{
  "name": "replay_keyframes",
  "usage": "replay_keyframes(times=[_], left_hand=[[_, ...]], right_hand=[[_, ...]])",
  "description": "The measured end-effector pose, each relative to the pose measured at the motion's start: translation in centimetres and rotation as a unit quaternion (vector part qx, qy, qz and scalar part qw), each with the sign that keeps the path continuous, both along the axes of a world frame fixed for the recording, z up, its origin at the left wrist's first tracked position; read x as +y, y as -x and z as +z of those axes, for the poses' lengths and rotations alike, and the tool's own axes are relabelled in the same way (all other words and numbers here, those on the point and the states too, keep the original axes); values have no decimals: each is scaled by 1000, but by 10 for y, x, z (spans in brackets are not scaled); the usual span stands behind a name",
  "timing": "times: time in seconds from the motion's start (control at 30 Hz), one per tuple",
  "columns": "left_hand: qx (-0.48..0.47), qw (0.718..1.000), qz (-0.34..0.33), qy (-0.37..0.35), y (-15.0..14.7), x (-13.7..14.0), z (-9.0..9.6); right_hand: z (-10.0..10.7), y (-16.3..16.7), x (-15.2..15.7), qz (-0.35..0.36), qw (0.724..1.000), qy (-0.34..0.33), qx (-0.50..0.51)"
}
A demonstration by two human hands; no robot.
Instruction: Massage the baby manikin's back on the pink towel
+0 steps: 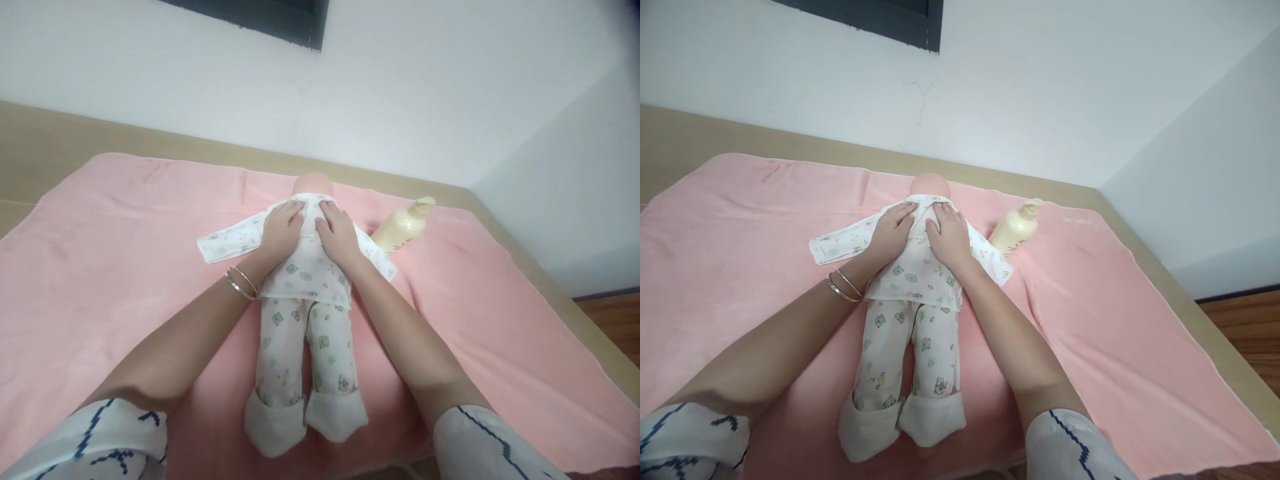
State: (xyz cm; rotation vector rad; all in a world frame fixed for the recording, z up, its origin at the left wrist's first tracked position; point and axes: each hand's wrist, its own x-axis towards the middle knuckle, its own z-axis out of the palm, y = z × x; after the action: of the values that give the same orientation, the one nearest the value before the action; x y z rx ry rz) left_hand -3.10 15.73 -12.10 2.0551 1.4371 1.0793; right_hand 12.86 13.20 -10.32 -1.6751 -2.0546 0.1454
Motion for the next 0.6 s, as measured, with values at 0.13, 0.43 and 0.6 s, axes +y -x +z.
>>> replay_keyframes(times=[0.13,0.43,0.6], left_hand=[[5,1000,-3,1,0,1,0],[90,992,20,82,1,3,11],[165,981,-18,98,3,-24,53]], right_hand=[[3,1,0,1,1000,7,2],[7,-2,0,3,1000,17,11],[7,-1,0,-32,998,48,-13]])
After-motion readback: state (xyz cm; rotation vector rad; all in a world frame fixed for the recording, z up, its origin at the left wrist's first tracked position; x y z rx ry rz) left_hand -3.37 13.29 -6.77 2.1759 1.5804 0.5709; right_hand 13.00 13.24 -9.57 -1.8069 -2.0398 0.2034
